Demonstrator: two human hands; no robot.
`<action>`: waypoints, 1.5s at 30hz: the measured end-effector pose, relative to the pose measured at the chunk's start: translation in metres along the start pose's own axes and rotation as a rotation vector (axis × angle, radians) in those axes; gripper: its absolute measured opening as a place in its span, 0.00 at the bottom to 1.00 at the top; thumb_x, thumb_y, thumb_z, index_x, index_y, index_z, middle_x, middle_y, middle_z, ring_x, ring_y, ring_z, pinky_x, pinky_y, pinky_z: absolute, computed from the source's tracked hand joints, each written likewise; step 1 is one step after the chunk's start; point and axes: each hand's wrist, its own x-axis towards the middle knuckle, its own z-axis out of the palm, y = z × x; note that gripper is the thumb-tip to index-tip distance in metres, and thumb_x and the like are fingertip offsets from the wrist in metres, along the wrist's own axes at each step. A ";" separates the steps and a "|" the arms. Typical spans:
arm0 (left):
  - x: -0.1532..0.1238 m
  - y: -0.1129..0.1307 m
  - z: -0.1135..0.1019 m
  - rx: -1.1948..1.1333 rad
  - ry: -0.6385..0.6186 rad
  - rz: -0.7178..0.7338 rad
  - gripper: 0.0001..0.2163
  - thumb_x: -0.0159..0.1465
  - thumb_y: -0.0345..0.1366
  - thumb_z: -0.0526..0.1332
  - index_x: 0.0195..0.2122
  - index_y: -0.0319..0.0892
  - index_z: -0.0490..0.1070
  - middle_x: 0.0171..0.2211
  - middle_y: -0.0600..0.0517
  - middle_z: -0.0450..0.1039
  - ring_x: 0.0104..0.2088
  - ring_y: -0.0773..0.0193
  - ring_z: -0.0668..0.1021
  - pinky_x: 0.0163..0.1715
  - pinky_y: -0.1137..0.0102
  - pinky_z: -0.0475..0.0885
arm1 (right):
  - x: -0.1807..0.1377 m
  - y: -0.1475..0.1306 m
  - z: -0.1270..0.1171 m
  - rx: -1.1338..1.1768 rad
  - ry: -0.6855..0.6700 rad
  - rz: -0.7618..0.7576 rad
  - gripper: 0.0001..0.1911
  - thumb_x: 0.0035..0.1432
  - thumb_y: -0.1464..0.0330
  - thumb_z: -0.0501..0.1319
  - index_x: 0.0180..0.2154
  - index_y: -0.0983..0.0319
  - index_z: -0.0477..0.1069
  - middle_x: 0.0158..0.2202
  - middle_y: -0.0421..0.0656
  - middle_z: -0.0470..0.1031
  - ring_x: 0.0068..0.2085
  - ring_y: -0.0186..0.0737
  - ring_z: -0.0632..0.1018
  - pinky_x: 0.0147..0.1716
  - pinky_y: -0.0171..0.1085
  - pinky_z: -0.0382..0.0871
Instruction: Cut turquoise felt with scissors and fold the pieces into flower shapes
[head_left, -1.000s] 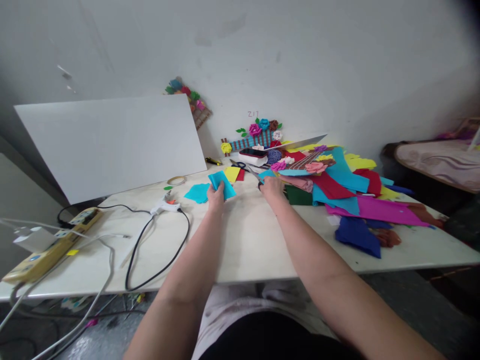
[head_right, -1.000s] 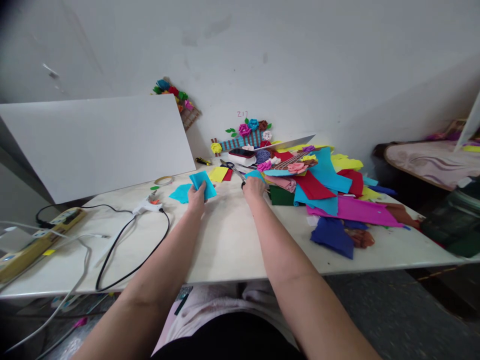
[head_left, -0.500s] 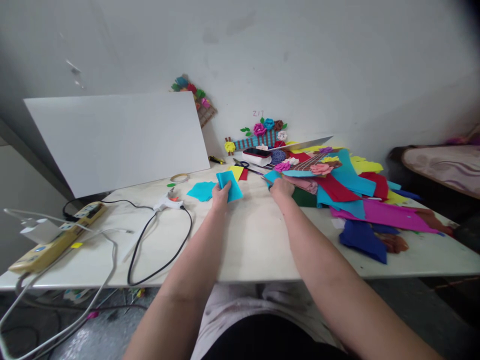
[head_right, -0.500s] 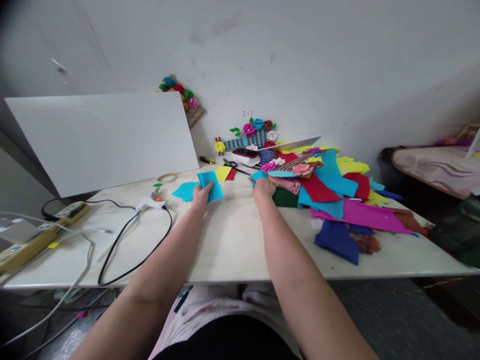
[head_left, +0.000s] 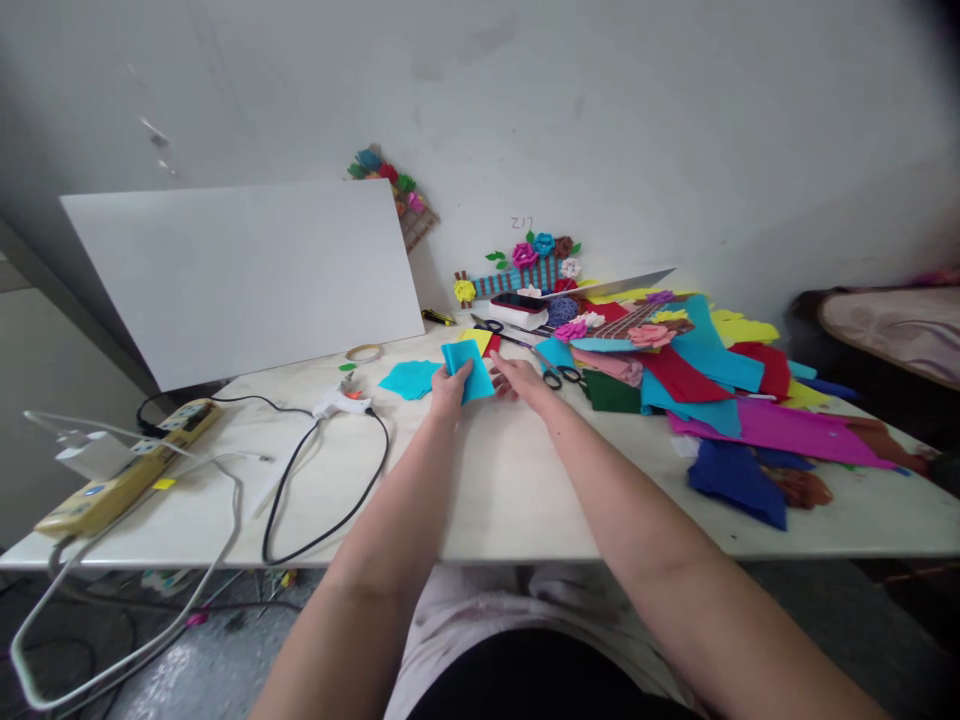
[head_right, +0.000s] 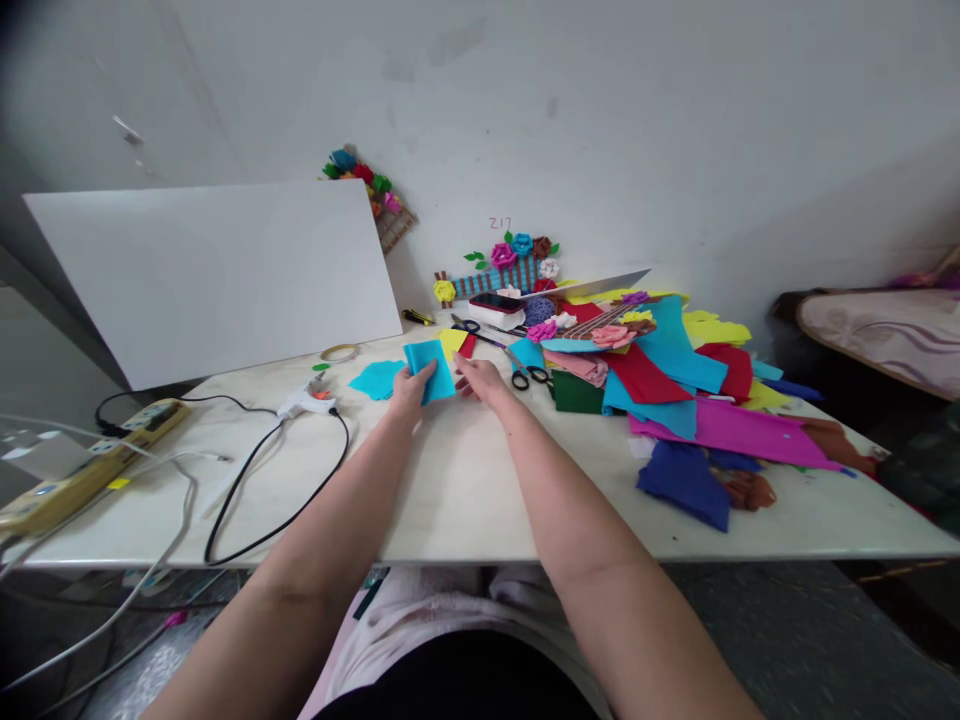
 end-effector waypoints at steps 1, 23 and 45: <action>0.000 -0.002 0.000 -0.003 -0.021 0.017 0.18 0.43 0.44 0.68 0.29 0.37 0.70 0.24 0.50 0.71 0.24 0.66 0.73 0.27 0.69 0.69 | -0.001 -0.001 0.006 0.082 -0.067 -0.005 0.28 0.55 0.47 0.49 0.30 0.65 0.70 0.25 0.45 0.75 0.22 0.35 0.75 0.18 0.31 0.63; 0.017 -0.008 -0.011 0.127 0.215 0.123 0.18 0.43 0.44 0.69 0.17 0.40 0.60 0.15 0.59 0.54 0.19 0.73 0.61 0.18 0.77 0.55 | 0.007 0.010 0.014 0.102 0.211 -0.031 0.07 0.46 0.66 0.56 0.23 0.63 0.68 0.15 0.36 0.64 0.17 0.32 0.71 0.15 0.28 0.63; 0.013 0.022 -0.037 1.435 0.193 -0.055 0.12 0.58 0.26 0.52 0.37 0.36 0.74 0.40 0.37 0.73 0.49 0.49 0.71 0.49 0.58 0.59 | 0.013 0.017 0.015 0.284 0.327 0.007 0.08 0.45 0.66 0.59 0.20 0.62 0.63 0.13 0.35 0.60 0.15 0.37 0.71 0.10 0.30 0.58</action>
